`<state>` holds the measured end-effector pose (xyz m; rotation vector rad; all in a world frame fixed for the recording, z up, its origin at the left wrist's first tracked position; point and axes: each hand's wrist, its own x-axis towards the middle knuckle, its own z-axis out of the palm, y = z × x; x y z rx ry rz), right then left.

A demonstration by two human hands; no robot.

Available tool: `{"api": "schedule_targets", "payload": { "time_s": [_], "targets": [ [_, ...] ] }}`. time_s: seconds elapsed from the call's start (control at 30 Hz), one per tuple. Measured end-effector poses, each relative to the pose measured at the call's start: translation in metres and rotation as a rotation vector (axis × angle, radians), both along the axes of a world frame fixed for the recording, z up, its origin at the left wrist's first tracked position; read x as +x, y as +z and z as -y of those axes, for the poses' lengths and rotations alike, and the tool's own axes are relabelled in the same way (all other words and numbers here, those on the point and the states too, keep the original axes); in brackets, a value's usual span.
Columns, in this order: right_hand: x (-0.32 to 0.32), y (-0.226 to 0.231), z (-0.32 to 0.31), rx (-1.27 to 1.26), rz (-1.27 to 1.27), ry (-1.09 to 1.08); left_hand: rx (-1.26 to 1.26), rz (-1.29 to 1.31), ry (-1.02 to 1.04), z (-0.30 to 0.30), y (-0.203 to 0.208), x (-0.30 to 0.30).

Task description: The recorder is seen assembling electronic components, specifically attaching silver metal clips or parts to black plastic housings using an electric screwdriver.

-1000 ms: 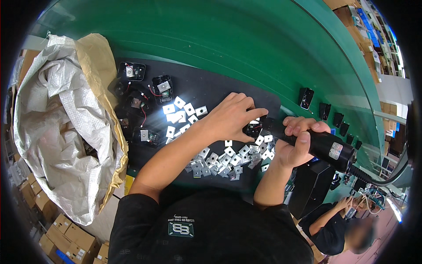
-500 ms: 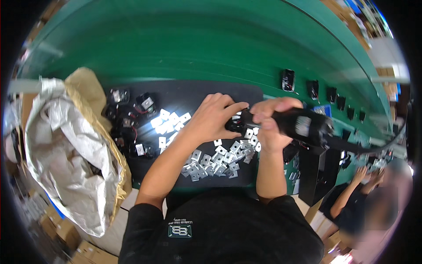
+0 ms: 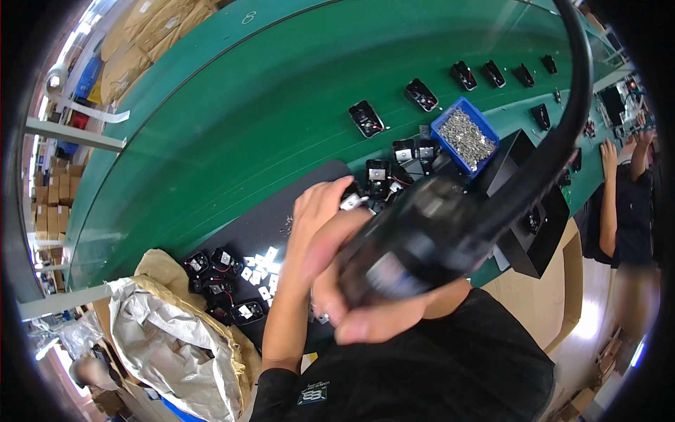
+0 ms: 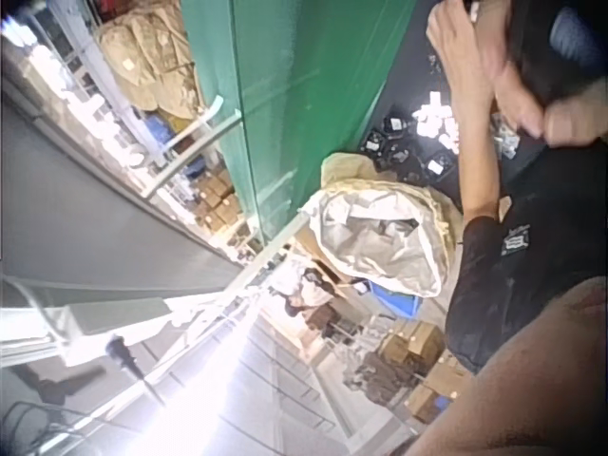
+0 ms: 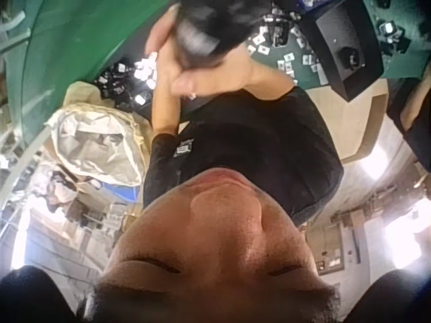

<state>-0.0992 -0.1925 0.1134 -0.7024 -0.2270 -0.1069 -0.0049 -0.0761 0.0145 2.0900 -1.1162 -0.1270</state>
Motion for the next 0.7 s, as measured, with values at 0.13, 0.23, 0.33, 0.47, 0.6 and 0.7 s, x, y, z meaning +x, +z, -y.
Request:
{"api": "schedule_targets", "payload": {
  "time_s": [0.13,0.23,0.33,0.47,0.6,0.7],
  "targets": [
    [-0.007,0.011,0.001,-0.214,0.126,0.305,-0.199,-0.104,-0.15,0.056,0.037,-0.014],
    [-0.01,0.002,-0.009,-0.101,0.22,0.294,-0.851,-0.779,0.063,0.075,0.038,-0.01],
    [-0.013,0.002,-0.016,0.022,0.251,0.348,-0.179,-0.107,-0.384,0.085,0.039,-0.01],
    [-0.014,0.002,-0.011,0.052,0.284,0.124,-0.236,-0.058,-0.3,0.106,0.029,-0.021],
    [-0.008,-0.007,0.0,0.042,0.242,0.16,-0.274,-0.037,-0.329,0.13,0.024,-0.028],
    [-0.008,0.004,-0.004,0.116,0.208,0.192,-0.033,0.15,-0.323,0.139,0.011,-0.041]
  ]
}}
